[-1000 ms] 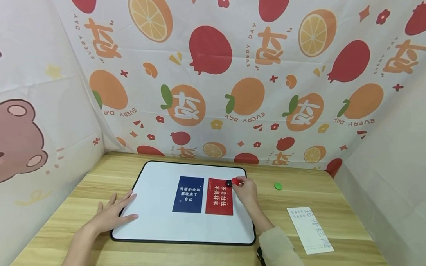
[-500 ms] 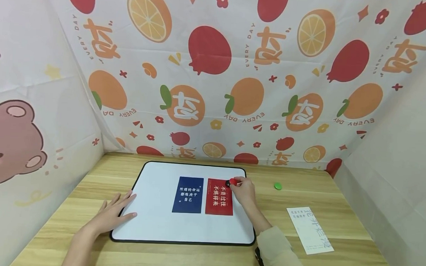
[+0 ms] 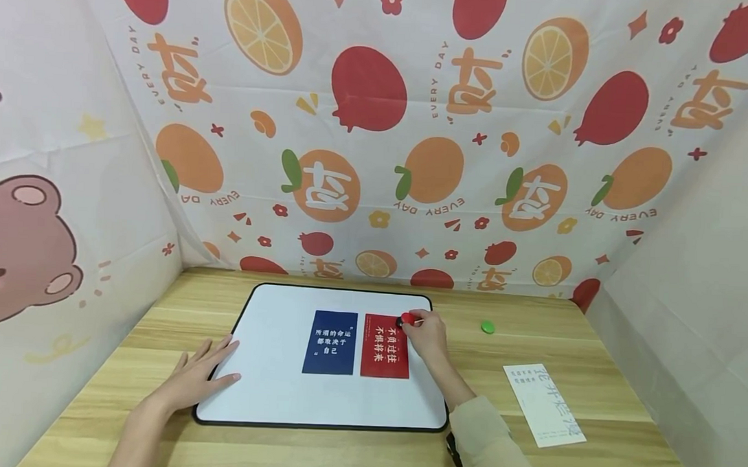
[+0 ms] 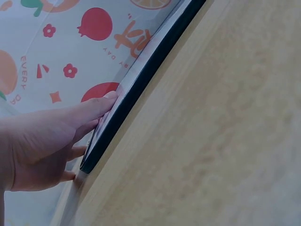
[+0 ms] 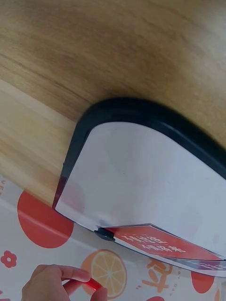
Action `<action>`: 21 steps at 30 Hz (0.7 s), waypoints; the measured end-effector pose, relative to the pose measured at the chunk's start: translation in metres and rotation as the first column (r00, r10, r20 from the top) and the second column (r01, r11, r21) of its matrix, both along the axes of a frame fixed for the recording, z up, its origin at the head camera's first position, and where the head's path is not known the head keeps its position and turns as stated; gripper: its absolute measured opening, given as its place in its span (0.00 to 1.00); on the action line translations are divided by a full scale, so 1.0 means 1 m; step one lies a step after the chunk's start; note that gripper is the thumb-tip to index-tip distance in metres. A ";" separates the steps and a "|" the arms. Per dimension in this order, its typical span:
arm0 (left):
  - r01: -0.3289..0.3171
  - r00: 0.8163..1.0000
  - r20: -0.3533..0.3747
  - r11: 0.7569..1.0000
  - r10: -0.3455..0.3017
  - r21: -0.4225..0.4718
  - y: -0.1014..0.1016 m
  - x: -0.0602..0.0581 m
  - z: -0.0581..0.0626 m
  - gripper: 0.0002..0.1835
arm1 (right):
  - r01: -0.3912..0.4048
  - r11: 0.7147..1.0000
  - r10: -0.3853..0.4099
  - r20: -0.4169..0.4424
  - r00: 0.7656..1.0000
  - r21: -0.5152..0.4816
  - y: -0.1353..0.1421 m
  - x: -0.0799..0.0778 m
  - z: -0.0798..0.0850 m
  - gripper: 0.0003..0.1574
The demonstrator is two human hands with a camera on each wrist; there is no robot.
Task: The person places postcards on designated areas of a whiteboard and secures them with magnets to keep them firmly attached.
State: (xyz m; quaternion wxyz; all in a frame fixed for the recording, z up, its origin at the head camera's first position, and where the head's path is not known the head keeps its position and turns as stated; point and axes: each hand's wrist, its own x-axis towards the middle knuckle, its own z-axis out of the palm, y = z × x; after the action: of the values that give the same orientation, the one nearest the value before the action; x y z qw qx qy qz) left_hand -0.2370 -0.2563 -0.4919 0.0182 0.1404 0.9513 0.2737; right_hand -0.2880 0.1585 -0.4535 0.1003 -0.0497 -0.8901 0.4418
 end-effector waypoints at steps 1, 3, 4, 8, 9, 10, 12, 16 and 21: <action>0.000 1.000 0.002 1.000 0.000 -0.001 0.000 0.000 -0.001 0.40 | -0.001 1.000 0.001 0.001 1.000 0.004 0.000 0.000 0.000 0.19; -0.001 1.000 0.006 1.000 0.001 -0.002 0.000 0.000 -0.001 0.40 | -0.003 1.000 0.003 0.002 1.000 0.010 -0.002 0.000 0.001 0.19; -0.001 1.000 0.007 1.000 0.001 -0.001 0.000 0.000 -0.001 0.40 | -0.009 1.000 0.009 -0.001 1.000 0.013 -0.003 0.000 0.001 0.19; -0.001 1.000 0.004 1.000 0.001 -0.001 0.000 -0.001 -0.001 0.40 | -0.018 1.000 0.018 0.008 1.000 0.004 -0.007 -0.001 0.003 0.19; 0.000 1.000 0.003 1.000 0.000 -0.001 0.000 -0.001 -0.001 0.40 | -0.021 1.000 0.021 0.009 1.000 0.001 -0.008 -0.001 0.004 0.19; 0.000 1.000 0.002 1.000 0.000 -0.001 0.000 -0.001 -0.001 0.40 | -0.027 1.000 0.027 0.007 1.000 0.000 -0.008 -0.001 0.004 0.19; 0.001 1.000 0.004 1.000 -0.001 -0.003 0.000 -0.002 0.000 0.40 | -0.031 1.000 0.031 0.005 1.000 0.005 -0.010 -0.002 0.004 0.20; 0.000 1.000 0.010 1.000 0.000 -0.002 0.000 -0.002 0.000 0.40 | -0.045 0.999 0.045 -0.005 0.999 0.013 -0.014 -0.003 0.006 0.20; 0.001 1.000 0.008 1.000 -0.001 0.004 0.000 -0.001 -0.001 0.40 | -0.059 0.998 0.059 -0.014 0.998 0.001 -0.020 -0.003 0.009 0.20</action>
State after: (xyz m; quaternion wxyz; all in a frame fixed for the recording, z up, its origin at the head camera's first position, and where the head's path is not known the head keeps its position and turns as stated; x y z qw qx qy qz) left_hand -0.2384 -0.2568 -0.4927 0.0220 0.1397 0.9506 0.2764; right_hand -0.2909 0.1380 -0.4442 0.0933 -0.0203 -0.8906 0.4446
